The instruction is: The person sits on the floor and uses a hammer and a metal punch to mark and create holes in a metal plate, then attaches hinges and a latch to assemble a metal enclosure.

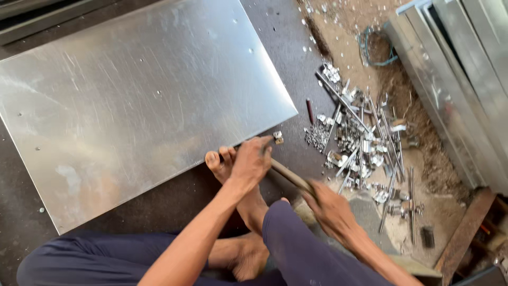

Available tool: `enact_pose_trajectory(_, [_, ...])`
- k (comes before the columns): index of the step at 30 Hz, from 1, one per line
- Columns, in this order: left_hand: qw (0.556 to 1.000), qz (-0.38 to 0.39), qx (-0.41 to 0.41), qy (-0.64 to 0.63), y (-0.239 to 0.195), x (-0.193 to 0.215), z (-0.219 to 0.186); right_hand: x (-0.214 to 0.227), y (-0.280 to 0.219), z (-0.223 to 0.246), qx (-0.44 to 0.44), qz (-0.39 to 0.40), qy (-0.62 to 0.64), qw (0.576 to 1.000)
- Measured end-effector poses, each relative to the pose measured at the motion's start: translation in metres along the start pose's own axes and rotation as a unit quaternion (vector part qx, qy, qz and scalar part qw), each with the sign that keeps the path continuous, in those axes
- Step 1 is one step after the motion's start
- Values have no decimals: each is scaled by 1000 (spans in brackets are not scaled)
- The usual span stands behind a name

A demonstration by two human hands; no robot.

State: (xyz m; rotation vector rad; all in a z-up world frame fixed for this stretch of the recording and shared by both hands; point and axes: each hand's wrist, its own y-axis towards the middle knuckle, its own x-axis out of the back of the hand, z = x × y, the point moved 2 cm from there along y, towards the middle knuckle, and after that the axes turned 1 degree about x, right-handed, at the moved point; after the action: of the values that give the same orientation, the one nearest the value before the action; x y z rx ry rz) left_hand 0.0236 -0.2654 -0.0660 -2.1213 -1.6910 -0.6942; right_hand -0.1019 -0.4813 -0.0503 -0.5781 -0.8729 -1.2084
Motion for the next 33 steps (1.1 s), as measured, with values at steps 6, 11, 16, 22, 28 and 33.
enact_pose_trajectory(6, [979, 47, 194, -45, 20, -48, 19, 24, -59, -14, -429, 60, 236, 870])
enact_pose_trajectory(11, [990, -43, 128, -35, 17, -59, 35, -11, -53, -22, -299, -88, 316, 896])
enact_pose_trajectory(16, [979, -21, 197, -40, 19, -63, 32, -42, -27, -28, -278, -32, 248, 928])
enact_pose_trajectory(22, [986, -25, 147, -72, 10, -55, 41, -34, -17, -14, -317, 7, 236, 919])
enact_pose_trajectory(28, [987, -84, 31, -134, 1, -47, 7, -16, -55, -33, -186, -69, 33, 980])
enact_pose_trajectory(33, [942, 50, 213, -256, 34, -92, -18, -11, -49, -74, -211, -61, -9, 976])
